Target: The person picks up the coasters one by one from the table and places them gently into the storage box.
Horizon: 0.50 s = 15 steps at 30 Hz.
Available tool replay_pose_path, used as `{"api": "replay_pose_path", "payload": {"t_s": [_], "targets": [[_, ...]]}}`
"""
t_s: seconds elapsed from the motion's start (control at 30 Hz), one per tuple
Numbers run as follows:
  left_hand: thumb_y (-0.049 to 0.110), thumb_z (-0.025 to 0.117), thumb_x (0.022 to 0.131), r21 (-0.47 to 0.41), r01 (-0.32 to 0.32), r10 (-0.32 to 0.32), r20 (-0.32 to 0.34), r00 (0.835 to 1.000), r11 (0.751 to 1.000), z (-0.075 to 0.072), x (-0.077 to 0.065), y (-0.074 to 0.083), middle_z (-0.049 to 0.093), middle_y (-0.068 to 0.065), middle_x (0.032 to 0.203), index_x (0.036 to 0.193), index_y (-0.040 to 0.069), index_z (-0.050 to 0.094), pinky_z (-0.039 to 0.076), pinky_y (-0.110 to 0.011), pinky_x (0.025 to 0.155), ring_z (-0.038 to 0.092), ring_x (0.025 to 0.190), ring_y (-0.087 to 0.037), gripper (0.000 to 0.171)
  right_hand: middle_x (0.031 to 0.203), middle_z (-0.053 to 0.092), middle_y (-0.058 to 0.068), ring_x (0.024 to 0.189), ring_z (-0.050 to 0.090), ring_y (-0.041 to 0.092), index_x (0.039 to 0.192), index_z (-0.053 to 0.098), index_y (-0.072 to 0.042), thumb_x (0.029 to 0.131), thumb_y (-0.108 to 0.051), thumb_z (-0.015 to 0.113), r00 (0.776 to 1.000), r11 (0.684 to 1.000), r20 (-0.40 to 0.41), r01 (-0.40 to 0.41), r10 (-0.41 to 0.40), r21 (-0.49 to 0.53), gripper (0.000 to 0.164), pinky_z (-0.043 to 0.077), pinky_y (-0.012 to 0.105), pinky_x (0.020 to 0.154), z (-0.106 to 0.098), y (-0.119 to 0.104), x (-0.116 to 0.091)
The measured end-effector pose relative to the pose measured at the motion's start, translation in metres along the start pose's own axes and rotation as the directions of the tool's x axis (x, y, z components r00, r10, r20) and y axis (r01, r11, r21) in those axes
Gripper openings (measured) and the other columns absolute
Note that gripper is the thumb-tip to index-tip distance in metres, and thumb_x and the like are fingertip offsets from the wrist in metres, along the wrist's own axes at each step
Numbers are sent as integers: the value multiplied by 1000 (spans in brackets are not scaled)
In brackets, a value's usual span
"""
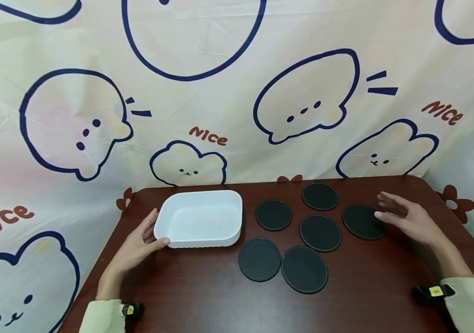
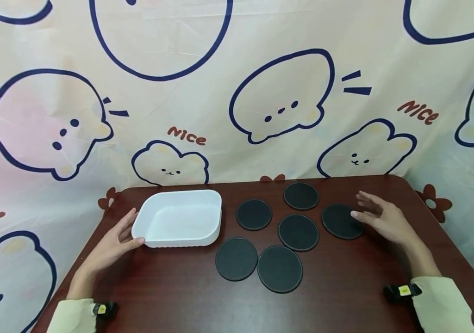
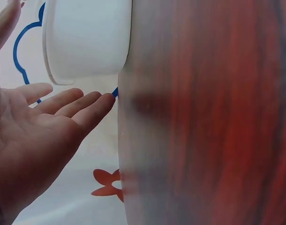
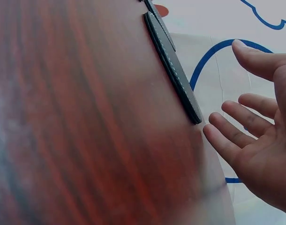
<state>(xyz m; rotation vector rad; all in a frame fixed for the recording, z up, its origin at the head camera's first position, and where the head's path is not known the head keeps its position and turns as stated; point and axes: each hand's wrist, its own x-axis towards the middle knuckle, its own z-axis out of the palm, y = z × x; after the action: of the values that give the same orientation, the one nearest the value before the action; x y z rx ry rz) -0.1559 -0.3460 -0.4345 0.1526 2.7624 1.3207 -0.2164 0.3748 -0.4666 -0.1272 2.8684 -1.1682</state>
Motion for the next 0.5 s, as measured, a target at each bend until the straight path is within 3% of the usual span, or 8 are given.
{"api": "replay_pose_path", "payload": {"t_s": [0.07, 0.27, 0.37, 0.47, 0.5], "targets": [[28, 80, 99, -3, 2, -2, -1, 1000, 1000, 2, 0, 0, 17, -25, 178, 174, 9, 8, 50, -50, 111, 37, 157, -51, 106, 161, 48, 32, 140, 50, 53, 168, 33, -5, 105, -46, 69, 1000, 1000, 8, 2, -2, -1, 84, 49, 11, 81, 0, 1, -2], [29, 85, 95, 1, 15, -15, -7, 1000, 1000, 4, -1, 2, 25, -29, 175, 174, 10, 10, 57, -45, 106, 50, 149, -50, 111, 163, 45, 32, 143, 48, 55, 169, 33, -6, 105, -43, 69, 1000, 1000, 25, 10, -10, -3, 82, 47, 10, 82, -1, 2, -1], [31, 85, 94, 18, 29, -29, -6, 1000, 999, 5, 0, 3, 29, -30, 173, 174, 10, 10, 60, -44, 103, 57, 144, -48, 112, 164, 44, 32, 144, 47, 55, 169, 32, -7, 105, -43, 69, 999, 1000, 41, 9, -9, 0, 83, 58, 34, 97, -2, 1, 0], [33, 85, 95, 43, 44, -44, -9, 999, 998, 6, 0, 2, 30, -30, 173, 173, 7, 11, 59, -47, 104, 56, 144, -47, 111, 164, 44, 32, 144, 47, 54, 169, 31, -6, 105, -43, 70, 998, 1000, 56, 8, -8, -3, 84, 56, 59, 102, -2, 1, 0], [33, 84, 95, 47, 46, -46, -7, 999, 998, 6, 0, 2, 31, -30, 172, 173, 6, 11, 58, -48, 104, 56, 145, -47, 110, 164, 44, 33, 143, 48, 54, 169, 31, -6, 104, -43, 70, 998, 1000, 59, 10, -10, -5, 84, 56, 59, 103, -1, 1, 0]]}}
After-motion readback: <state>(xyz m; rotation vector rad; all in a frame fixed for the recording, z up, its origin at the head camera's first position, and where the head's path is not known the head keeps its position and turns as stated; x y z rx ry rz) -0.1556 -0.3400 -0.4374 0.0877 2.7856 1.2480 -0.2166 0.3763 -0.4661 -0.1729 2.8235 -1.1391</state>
